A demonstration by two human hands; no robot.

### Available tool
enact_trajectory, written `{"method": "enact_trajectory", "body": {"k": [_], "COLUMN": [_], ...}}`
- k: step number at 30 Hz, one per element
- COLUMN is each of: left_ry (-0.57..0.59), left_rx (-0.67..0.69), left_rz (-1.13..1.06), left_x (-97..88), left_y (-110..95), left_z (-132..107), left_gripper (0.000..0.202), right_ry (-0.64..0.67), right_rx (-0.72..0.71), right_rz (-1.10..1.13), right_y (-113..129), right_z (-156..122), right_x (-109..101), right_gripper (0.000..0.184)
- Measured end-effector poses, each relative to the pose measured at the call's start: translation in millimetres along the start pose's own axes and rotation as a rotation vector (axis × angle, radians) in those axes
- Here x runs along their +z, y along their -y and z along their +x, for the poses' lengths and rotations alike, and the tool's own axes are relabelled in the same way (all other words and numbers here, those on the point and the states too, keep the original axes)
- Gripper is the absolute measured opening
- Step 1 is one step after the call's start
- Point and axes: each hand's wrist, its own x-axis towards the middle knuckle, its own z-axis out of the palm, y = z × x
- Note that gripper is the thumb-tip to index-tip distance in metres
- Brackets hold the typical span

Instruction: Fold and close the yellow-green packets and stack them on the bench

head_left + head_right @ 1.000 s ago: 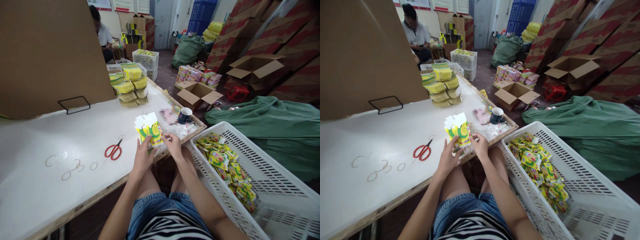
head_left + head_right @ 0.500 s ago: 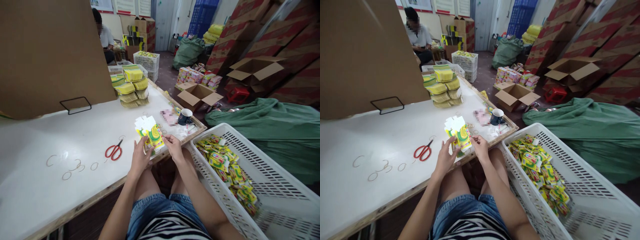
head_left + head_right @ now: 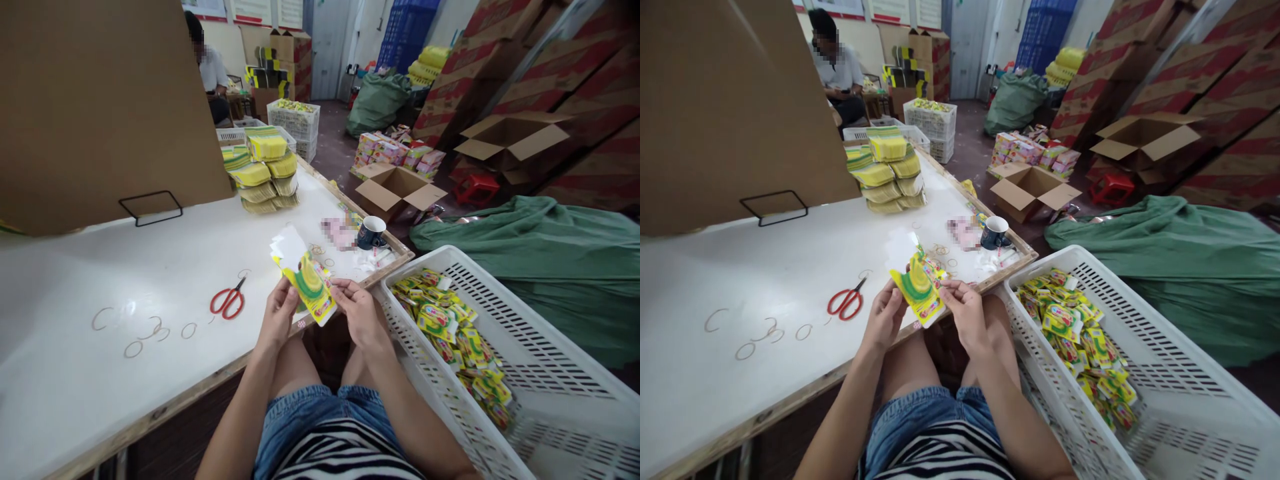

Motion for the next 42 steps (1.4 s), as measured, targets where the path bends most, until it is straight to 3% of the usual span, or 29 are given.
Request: {"method": "enact_trajectory", "body": {"k": [4,9,13,18,23,30,32,37,42], "left_ry": [0.142,0.213,0.177,0.13,-0.019,-0.137,-0.079,0.14,0.286], "left_rx": [-0.142,-0.104,-0.109,-0.126,-0.161,0.012,0.009,-0.061,-0.137], "left_rz": [-0.168,-0.218,-0.237,-0.251,-0.206,0.003,0.036,0.067,-0.076], "left_x": [10.2,9.6,6.9,11.4,18.9,30.0,30.1,23.0,17.5], "left_y": [-5.5,-7.6,-6.4,-2.8,8.0,-3.4,-8.9,-17.4,-17.4], "left_z": [-7.3,-15.6,-18.0,-15.2,-13.7,-27.6,-31.1,-32.8,-34.1], "left_gripper": [0.066,0.073,0.06,0.053,0.041,0.068,0.069,0.057,0.039], "right_ry": [0.083,0.07,0.097,0.084,0.061,-0.009,0.065,0.269,0.426], "right_rx": [0.051,0.08,0.085,-0.093,-0.144,-0.265,-0.278,-0.286,-0.29], "right_rz": [0.033,0.039,0.011,-0.217,-0.411,-0.52,-0.525,-0.45,-0.507], "right_y": [4.0,6.4,8.2,14.9,16.0,12.8,15.4,28.4,44.9], "right_z": [-19.2,-23.1,-24.9,-32.8,-37.6,-36.3,-34.8,-27.7,-18.9], "right_x": [6.0,4.6,2.7,1.0,-0.8,-6.4,-10.6,-23.9,-32.4], "right_gripper": [0.029,0.031,0.034,0.029,0.032,0.026,0.026,0.045,0.022]}}
